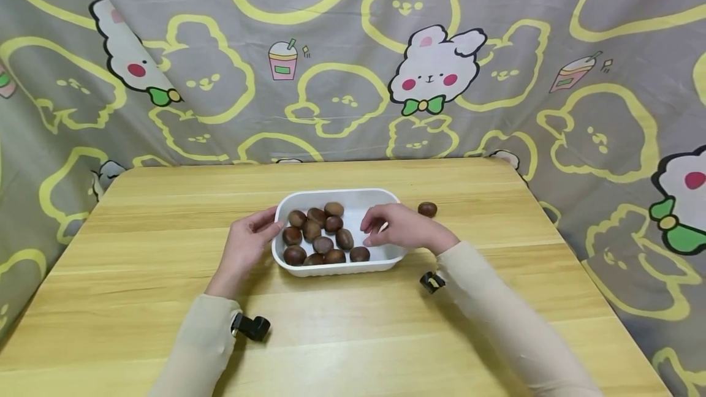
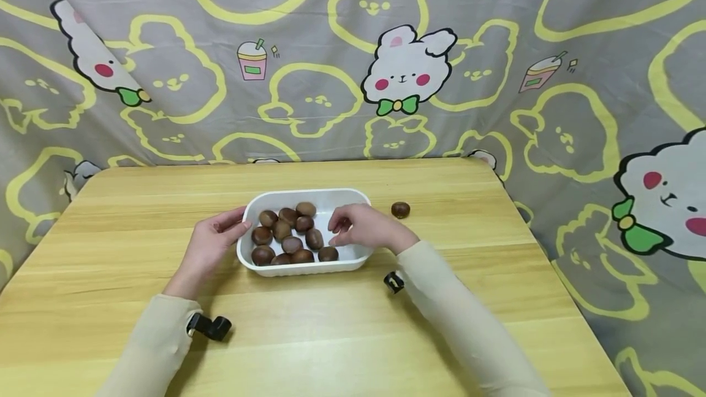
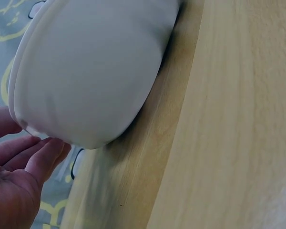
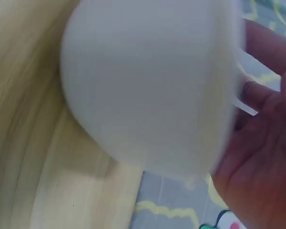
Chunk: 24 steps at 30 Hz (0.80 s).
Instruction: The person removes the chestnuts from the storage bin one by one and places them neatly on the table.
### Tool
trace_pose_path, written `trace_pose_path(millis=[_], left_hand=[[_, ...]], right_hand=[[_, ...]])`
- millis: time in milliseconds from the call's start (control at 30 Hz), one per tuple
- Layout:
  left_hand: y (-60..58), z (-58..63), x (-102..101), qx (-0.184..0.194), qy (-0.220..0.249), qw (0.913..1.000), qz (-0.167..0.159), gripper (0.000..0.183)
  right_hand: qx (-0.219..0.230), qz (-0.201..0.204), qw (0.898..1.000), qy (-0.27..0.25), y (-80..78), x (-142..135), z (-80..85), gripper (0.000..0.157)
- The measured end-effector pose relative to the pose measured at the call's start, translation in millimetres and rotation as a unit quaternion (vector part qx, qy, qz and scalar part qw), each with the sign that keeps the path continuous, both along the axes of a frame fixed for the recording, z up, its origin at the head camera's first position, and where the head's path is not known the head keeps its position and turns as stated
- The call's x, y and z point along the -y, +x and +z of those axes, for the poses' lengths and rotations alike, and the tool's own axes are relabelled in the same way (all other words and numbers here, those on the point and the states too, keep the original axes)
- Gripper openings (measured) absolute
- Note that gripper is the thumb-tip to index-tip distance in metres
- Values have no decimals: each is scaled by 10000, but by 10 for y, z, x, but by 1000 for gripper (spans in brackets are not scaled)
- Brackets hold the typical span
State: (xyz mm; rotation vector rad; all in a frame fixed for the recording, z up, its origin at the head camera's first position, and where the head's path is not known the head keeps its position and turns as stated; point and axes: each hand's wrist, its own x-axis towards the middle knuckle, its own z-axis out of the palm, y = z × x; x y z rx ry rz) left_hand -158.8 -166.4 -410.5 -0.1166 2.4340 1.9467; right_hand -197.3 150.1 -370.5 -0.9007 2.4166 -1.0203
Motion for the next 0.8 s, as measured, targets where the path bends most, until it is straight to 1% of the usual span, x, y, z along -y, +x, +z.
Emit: trace_pose_path(millis=[133,233,400,633,800], left_hand=[[-1,2,0,46,71,10000,31,43],[-5,-4,2,77,142,9999,33,43],[-5,-11,3,112,98,9999,49,43],[5,17,-5,118,21,9999,60,43],[3,12,-13,110,10,9999,62,43]], right_hand=[[-403,231,9969,629,28,128,-61,27],[-431,435,9941,891,49,199,-100,21],[-381,749,9907,1067,55,268,-161,12],[-545,839,9882,1156,41,271,-190,13],[-538,718,9869,1339,50,278,-163,11]])
